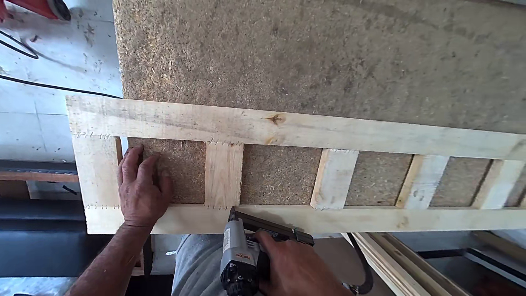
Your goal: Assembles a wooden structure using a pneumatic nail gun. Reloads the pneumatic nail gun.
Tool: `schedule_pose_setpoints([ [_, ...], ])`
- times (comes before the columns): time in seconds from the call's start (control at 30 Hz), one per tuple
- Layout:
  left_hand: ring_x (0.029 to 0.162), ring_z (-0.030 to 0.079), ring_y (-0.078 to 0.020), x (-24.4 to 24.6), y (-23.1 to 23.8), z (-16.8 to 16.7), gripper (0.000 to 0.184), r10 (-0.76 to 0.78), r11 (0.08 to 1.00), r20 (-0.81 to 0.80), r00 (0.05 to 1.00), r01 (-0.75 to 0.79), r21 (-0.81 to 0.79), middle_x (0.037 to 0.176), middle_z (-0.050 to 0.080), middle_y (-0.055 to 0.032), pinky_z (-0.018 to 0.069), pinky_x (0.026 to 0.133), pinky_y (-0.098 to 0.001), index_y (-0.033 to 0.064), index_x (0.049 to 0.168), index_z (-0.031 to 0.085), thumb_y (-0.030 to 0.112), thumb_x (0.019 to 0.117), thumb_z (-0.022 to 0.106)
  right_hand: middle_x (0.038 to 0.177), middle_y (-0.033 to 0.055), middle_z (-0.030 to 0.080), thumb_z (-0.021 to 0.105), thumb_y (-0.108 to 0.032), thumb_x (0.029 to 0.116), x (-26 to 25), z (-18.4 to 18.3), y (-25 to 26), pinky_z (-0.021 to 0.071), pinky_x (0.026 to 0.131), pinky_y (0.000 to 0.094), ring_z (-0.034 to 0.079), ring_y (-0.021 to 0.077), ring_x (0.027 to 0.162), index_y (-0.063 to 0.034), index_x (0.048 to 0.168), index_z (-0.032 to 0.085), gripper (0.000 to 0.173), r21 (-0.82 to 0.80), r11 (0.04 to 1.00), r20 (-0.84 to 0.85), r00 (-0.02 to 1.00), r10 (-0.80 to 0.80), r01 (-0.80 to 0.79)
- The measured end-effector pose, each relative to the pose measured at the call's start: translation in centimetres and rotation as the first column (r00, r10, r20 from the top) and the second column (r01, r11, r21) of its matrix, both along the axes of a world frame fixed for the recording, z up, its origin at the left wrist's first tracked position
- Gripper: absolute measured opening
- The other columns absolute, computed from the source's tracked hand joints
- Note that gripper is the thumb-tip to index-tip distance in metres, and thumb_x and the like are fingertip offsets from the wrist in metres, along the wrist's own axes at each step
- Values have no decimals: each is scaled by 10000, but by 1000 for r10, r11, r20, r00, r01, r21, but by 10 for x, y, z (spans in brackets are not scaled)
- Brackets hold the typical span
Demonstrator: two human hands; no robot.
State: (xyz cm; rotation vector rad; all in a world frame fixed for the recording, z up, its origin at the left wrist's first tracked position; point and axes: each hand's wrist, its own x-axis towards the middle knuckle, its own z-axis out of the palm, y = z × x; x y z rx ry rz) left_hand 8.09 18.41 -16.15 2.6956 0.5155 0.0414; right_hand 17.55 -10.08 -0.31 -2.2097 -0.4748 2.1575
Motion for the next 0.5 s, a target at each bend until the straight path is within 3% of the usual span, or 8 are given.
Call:
schedule_pose_setpoints([
  [0.1,1464,392,-415,1,0,0,436,-3,1000,-3,1000,3,-4,1523,484,-218,325,1187,-570,70,1294,653,321,956,541,927,150,702,736,-514,841,3,0,-3,545,723,577,710,383,906,-155,1347,510,660,-5,1000,1,1000,4,-4],
  [0.23,1469,386,-409,1,-1,0,444,10,1000,-5,1000,-10,-7,1530,480,-212,313,1194,-567,70,1294,653,323,946,543,918,149,704,720,-519,855,2,-1,-8,547,706,579,710,387,881,-182,1418,484,698,30,999,21,1000,-20,20],
  [0.33,1484,357,-431,1,0,8,493,11,999,-66,998,-14,-34,1551,450,-230,276,1213,-595,43,1332,633,332,947,525,964,172,699,726,-508,865,4,3,-5,545,727,598,701,406,920,-133,1351,518,649,36,997,-15,998,-60,61],
  [0.5,1482,335,-468,3,-2,10,572,3,999,-71,997,-7,-51,1557,411,-281,251,1213,-607,8,1376,594,392,964,494,958,172,689,686,-518,925,5,8,-26,542,701,600,695,403,900,-145,1433,463,668,133,983,-10,991,-130,130],
])
